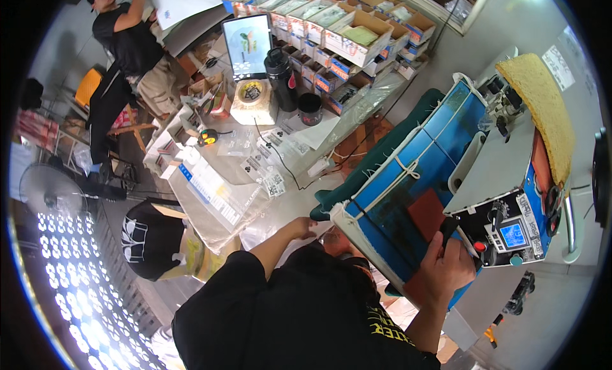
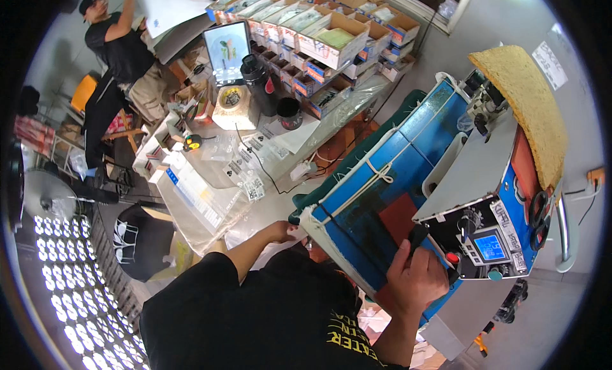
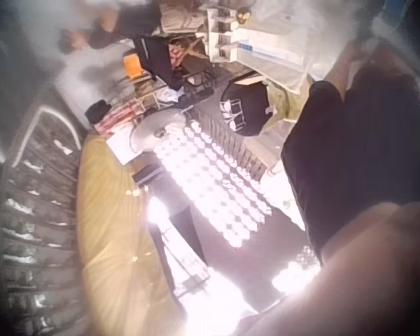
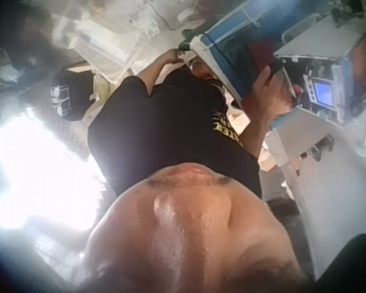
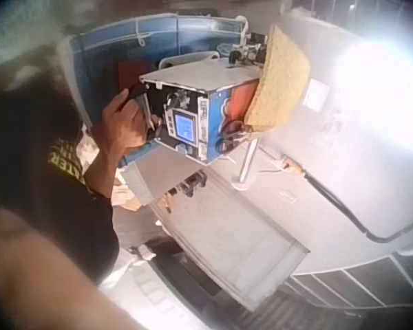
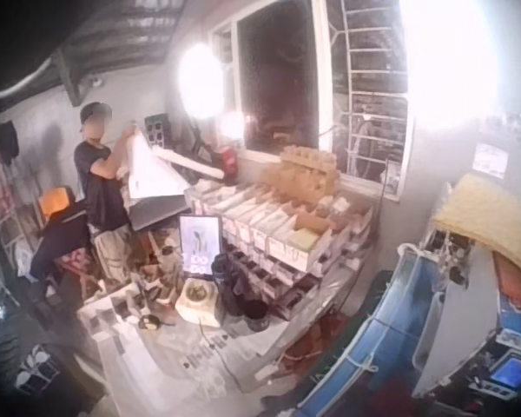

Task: The person places a green t-shirt onto a printing pallet, trims a transfer sheet using shears, and positions the transfer onto the center of the shirt.

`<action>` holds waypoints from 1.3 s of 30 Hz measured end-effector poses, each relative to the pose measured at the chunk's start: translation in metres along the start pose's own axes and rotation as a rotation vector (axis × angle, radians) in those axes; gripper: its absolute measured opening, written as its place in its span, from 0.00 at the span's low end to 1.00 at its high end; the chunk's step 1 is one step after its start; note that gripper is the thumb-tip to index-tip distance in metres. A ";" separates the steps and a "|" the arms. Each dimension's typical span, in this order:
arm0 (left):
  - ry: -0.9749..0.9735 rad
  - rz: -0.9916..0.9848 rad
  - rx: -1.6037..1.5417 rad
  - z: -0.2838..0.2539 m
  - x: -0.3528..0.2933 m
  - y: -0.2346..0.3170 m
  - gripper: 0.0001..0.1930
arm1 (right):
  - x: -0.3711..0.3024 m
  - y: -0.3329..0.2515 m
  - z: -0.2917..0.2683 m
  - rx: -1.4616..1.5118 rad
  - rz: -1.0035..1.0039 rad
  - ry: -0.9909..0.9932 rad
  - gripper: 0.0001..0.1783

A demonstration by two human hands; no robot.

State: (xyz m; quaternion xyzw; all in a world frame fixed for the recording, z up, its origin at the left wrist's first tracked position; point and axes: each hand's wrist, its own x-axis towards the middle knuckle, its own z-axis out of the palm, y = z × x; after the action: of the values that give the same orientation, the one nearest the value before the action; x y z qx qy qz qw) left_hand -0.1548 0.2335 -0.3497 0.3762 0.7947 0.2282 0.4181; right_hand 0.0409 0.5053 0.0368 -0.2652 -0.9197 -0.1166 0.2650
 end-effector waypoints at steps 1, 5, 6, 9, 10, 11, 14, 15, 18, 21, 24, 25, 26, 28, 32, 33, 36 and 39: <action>-0.140 -0.096 -0.002 -0.010 0.000 -0.012 0.26 | -0.003 0.005 -0.001 -0.002 0.028 -0.020 0.20; -0.488 0.135 0.578 -0.029 0.010 -0.089 0.22 | 0.000 0.013 0.002 0.103 0.029 -0.021 0.18; -0.063 -0.250 0.339 -0.012 0.009 -0.106 0.24 | -0.002 0.013 0.004 0.099 0.074 -0.030 0.18; 0.048 -0.300 -0.070 -0.047 0.027 -0.097 0.28 | 0.002 0.008 0.000 0.000 0.096 -0.071 0.20; -0.140 -0.383 -0.439 -0.059 0.042 -0.100 0.29 | 0.001 0.009 -0.001 -0.027 0.115 -0.073 0.22; -0.107 -0.407 -0.697 -0.074 0.050 -0.091 0.30 | 0.003 0.007 -0.003 -0.059 0.141 -0.104 0.24; 0.023 -0.440 -1.437 -0.106 0.068 -0.068 0.28 | -0.011 0.028 -0.008 -0.192 0.269 -0.135 0.26; 0.008 -0.399 -1.480 -0.114 0.076 -0.064 0.30 | -0.017 0.046 -0.009 -0.198 0.318 -0.107 0.28; -0.113 -0.234 -1.663 -0.153 0.098 -0.052 0.36 | -0.035 0.078 -0.012 -0.305 0.530 -0.107 0.29; -0.213 -0.118 -1.646 -0.190 0.091 -0.014 0.39 | -0.057 0.107 -0.018 -0.436 0.635 -0.006 0.25; -0.353 -0.168 -1.653 -0.202 0.093 -0.040 0.39 | -0.058 0.135 -0.024 -0.474 0.749 -0.083 0.25; -0.315 -0.192 -1.639 -0.201 0.090 -0.041 0.37 | -0.065 0.151 -0.034 -0.545 0.768 -0.146 0.24; -0.269 -0.214 -1.630 -0.198 0.081 -0.045 0.34 | -0.076 0.166 -0.041 -0.569 0.757 -0.119 0.24; -0.154 -0.250 -1.625 -0.190 0.061 -0.064 0.30 | -0.094 0.183 -0.046 -0.572 0.720 -0.066 0.23; 0.115 -0.164 -1.577 -0.208 0.014 -0.038 0.22 | -0.055 0.121 0.003 -0.545 0.651 0.417 0.08; 0.170 -0.114 -1.560 -0.222 -0.001 0.000 0.20 | -0.046 0.105 0.020 -0.406 0.588 0.450 0.06; 0.325 0.103 -1.221 -0.248 -0.011 0.077 0.17 | 0.027 0.003 0.089 0.555 0.507 0.138 0.05; 0.344 0.263 -0.465 -0.266 -0.008 0.155 0.18 | 0.078 -0.091 0.119 1.153 0.034 -0.286 0.24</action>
State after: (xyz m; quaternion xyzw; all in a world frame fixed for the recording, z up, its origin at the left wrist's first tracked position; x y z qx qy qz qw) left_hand -0.3111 0.3088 -0.0955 0.3260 0.7247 0.5162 0.3194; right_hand -0.1156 0.5055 -0.0262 -0.1064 -0.8568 0.4432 0.2414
